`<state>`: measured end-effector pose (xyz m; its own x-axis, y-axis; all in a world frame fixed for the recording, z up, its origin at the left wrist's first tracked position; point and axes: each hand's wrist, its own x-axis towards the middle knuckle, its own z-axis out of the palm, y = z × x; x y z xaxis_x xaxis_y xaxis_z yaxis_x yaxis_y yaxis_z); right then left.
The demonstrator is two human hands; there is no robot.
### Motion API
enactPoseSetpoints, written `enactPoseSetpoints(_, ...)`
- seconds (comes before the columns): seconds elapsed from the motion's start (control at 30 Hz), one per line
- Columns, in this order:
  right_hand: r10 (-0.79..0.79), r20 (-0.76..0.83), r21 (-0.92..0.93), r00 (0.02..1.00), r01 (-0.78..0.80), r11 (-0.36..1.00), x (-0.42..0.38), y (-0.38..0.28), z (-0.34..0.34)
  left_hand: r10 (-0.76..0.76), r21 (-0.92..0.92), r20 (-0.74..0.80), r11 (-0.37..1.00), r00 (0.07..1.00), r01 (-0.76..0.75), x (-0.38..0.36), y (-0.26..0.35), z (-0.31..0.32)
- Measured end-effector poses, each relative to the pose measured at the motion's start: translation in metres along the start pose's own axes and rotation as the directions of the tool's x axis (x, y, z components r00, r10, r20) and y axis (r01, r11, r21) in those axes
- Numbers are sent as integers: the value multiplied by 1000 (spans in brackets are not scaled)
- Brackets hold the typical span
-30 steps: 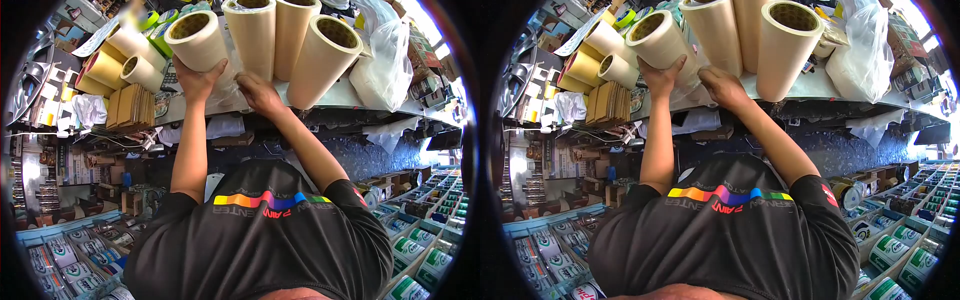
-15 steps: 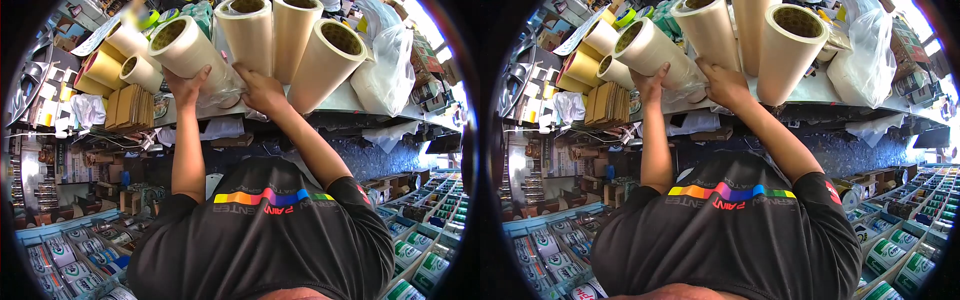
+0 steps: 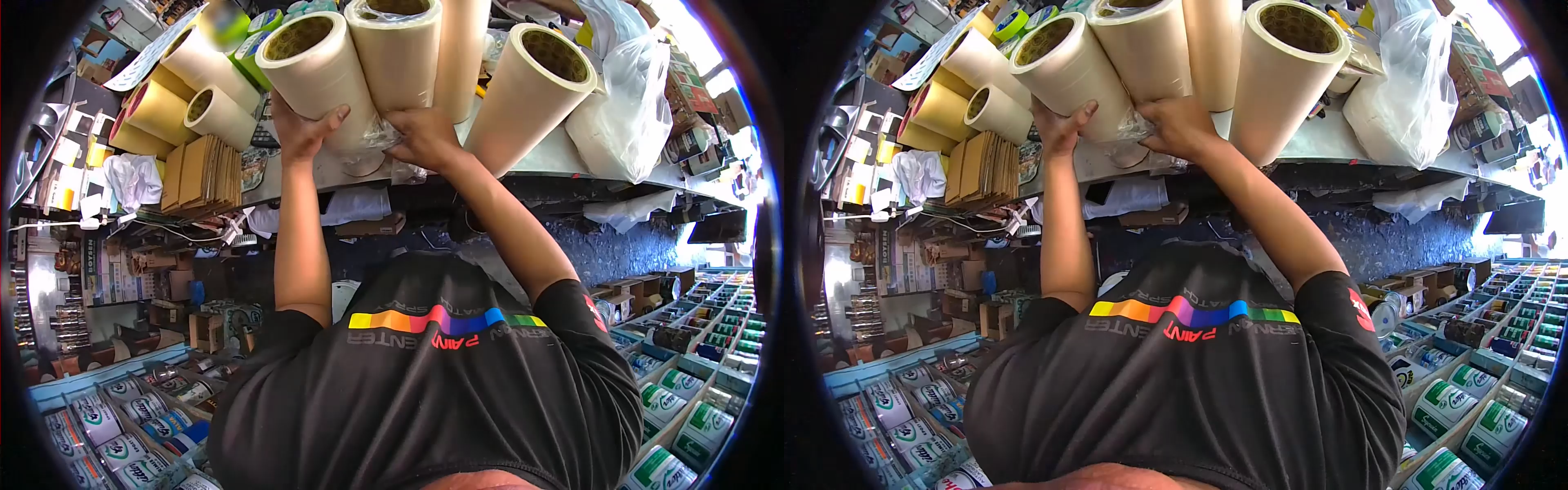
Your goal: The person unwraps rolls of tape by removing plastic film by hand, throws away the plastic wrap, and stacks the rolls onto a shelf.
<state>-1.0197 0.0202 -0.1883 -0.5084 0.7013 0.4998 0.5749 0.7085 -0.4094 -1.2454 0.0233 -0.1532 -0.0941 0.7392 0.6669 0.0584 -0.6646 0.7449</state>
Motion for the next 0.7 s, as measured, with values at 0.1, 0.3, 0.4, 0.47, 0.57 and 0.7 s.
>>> enactPoseSetpoints(0.1, 24, -9, 161, 1000, -22, 987, -2, 7, 4, -46, -35, 20, 998, 999, 47, 2, -8, -11)
enactPoseSetpoints(0.3, 100, 75, 368, 992, -120, 922, -12, 10, -5, -65, -76, 107, 994, 992, 74, 4, -21, -34)
enactPoseSetpoints(0.4, 100, 101, 425, 990, -134, 895, -11, 18, -4, -77, -228, 138, 968, 987, 107, 7, -33, -44)
enactPoseSetpoints(0.47, 185, 143, 477, 972, -232, 848, -13, 16, 1, -237, -283, 31, 929, 971, 236, -4, -32, -49)
enactPoseSetpoints(0.57, 402, 258, 548, 878, -476, 688, -13, 18, 18, -415, -222, -121, 897, 902, 383, -36, -40, -67)
enactPoseSetpoints(0.7, 357, 23, 402, 934, -336, 852, -22, -14, -10, -319, -237, -14, 922, 948, 307, -32, -62, -75)
